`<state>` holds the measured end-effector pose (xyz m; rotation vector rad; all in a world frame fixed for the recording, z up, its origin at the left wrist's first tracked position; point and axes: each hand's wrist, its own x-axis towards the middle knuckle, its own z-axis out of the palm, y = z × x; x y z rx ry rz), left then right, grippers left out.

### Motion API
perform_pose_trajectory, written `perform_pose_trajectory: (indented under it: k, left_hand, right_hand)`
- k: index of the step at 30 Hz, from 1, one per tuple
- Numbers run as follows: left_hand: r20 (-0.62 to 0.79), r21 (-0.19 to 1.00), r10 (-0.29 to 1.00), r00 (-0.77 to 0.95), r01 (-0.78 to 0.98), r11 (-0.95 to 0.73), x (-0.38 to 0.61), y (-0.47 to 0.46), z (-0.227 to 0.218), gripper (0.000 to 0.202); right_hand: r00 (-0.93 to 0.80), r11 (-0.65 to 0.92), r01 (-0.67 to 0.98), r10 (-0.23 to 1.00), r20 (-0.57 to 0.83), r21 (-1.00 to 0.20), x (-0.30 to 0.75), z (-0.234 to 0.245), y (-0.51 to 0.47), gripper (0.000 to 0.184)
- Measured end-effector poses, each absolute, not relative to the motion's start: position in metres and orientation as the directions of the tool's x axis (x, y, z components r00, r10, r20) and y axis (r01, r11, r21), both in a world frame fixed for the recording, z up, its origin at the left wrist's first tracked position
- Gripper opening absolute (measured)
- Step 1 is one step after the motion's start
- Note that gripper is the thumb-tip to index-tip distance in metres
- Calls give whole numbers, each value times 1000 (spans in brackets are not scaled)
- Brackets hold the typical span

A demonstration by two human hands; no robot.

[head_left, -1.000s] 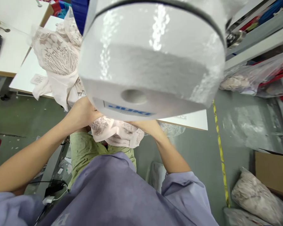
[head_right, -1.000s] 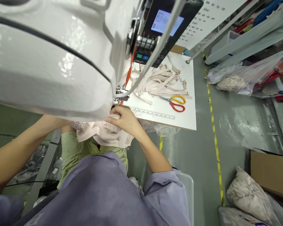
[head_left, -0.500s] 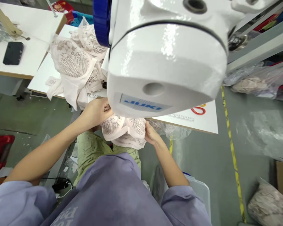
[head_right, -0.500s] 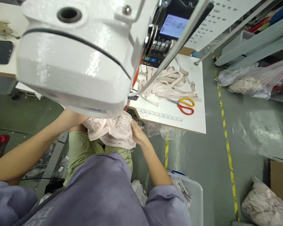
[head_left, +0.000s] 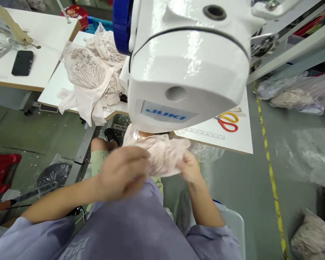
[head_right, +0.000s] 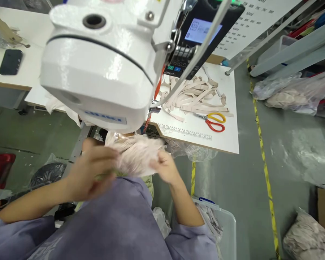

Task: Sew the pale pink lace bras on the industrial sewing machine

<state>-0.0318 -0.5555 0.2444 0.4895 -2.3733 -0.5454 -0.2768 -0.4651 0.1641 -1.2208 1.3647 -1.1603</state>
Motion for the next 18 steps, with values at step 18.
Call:
perform_pose_trajectory:
  k: [18]
  left_hand:
    - [-40, 838, -836, -547, -474, 270, -41, -602, 219, 17]
  right_hand:
    - [-117, 159, -432, -986, -120, -888, -240, 197, -512, 38]
